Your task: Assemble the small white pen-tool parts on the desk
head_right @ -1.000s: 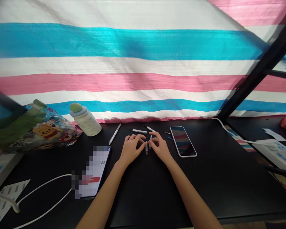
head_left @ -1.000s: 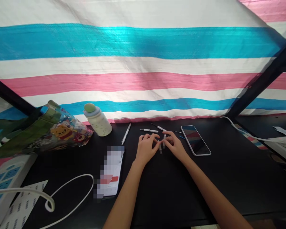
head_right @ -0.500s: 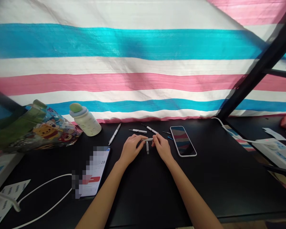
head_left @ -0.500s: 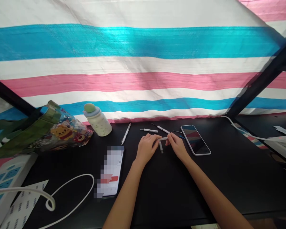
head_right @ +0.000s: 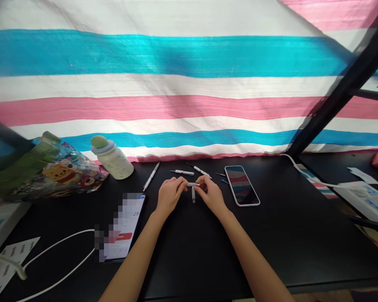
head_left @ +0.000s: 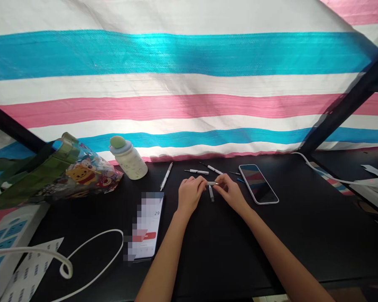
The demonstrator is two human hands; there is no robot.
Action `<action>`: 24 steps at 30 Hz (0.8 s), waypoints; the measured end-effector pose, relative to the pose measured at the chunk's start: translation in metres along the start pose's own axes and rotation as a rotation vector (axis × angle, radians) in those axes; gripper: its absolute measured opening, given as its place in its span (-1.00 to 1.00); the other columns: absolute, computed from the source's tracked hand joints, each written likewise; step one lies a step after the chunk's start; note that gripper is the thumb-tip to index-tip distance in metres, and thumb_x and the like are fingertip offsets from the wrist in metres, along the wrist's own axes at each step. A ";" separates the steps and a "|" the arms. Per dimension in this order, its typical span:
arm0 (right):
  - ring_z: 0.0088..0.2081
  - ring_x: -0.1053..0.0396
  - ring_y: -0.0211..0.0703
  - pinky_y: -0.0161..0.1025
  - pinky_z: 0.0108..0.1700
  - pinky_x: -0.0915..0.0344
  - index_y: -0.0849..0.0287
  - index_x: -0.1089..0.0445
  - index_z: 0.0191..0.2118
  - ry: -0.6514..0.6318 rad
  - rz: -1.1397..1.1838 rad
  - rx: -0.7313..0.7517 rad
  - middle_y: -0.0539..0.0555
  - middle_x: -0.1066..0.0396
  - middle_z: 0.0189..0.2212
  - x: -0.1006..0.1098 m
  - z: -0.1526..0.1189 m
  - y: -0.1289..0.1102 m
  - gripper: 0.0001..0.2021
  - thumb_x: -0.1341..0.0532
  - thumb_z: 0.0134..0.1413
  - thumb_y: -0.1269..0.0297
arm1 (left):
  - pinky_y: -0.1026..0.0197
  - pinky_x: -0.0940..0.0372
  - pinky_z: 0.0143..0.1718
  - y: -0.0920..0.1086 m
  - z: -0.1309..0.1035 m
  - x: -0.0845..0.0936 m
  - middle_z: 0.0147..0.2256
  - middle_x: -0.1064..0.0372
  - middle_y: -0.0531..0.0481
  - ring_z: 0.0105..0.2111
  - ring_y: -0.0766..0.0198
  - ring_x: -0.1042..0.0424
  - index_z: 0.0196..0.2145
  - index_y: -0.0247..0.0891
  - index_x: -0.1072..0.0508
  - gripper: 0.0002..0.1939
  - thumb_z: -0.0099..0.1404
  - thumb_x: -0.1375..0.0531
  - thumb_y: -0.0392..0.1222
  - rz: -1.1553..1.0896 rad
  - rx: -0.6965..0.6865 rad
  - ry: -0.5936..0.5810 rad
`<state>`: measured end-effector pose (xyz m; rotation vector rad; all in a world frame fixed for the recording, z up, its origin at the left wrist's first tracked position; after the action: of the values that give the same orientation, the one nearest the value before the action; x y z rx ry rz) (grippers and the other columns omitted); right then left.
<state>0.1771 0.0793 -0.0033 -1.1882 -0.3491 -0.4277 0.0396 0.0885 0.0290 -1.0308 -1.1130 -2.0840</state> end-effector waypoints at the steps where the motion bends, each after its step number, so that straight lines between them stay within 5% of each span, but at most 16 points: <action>1: -0.42 -0.34 -0.21 -0.31 -0.37 -0.21 0.12 -0.24 -0.26 0.006 0.002 -0.011 0.01 -0.39 -0.43 0.001 0.000 0.000 -0.79 -0.13 0.04 0.12 | 0.26 -0.08 -0.24 0.001 0.000 0.000 -0.47 -0.40 0.13 -0.36 0.32 -0.32 -0.35 -0.15 -0.39 -0.76 0.36 0.04 -0.13 -0.011 -0.007 -0.002; 8: -0.47 -0.33 -0.21 -0.30 -0.36 -0.19 0.14 -0.24 -0.51 -0.027 -0.068 -0.086 0.00 -0.37 -0.57 0.003 -0.001 0.005 -0.67 0.05 0.18 0.10 | 0.25 -0.10 -0.21 0.007 0.000 0.000 -0.46 -0.41 0.12 -0.34 0.31 -0.31 -0.29 -0.13 -0.40 -0.75 0.36 0.05 -0.10 -0.048 -0.037 -0.021; 13: -0.45 -0.37 -0.18 -0.29 -0.39 -0.22 0.11 -0.21 -0.33 -0.026 0.011 -0.048 -0.01 -0.38 -0.51 0.000 0.001 0.006 -0.87 -0.07 0.09 0.18 | 0.25 -0.10 -0.21 0.001 0.000 0.000 -0.45 -0.41 0.13 -0.33 0.31 -0.32 -0.27 -0.11 -0.41 -0.77 0.35 0.02 -0.07 -0.029 0.003 -0.023; 24: -0.36 -0.40 -0.15 -0.25 -0.33 -0.24 0.10 -0.16 -0.29 -0.052 0.123 0.014 0.03 -0.39 -0.40 -0.003 0.001 -0.003 -0.90 -0.08 0.07 0.24 | 0.28 -0.09 -0.30 -0.004 0.000 -0.003 -0.48 -0.40 0.14 -0.37 0.32 -0.33 -0.36 -0.12 -0.39 -0.74 0.37 0.05 -0.11 0.015 0.042 -0.025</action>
<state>0.1731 0.0797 -0.0014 -1.2015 -0.3216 -0.2868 0.0379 0.0904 0.0248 -1.0447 -1.1531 -2.0323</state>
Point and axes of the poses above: each hand's wrist, its own z-axis towards the middle knuckle, its own x-axis out of the back of the hand, y = z × x, the point moved 8 cm from there along z, towards the middle knuckle
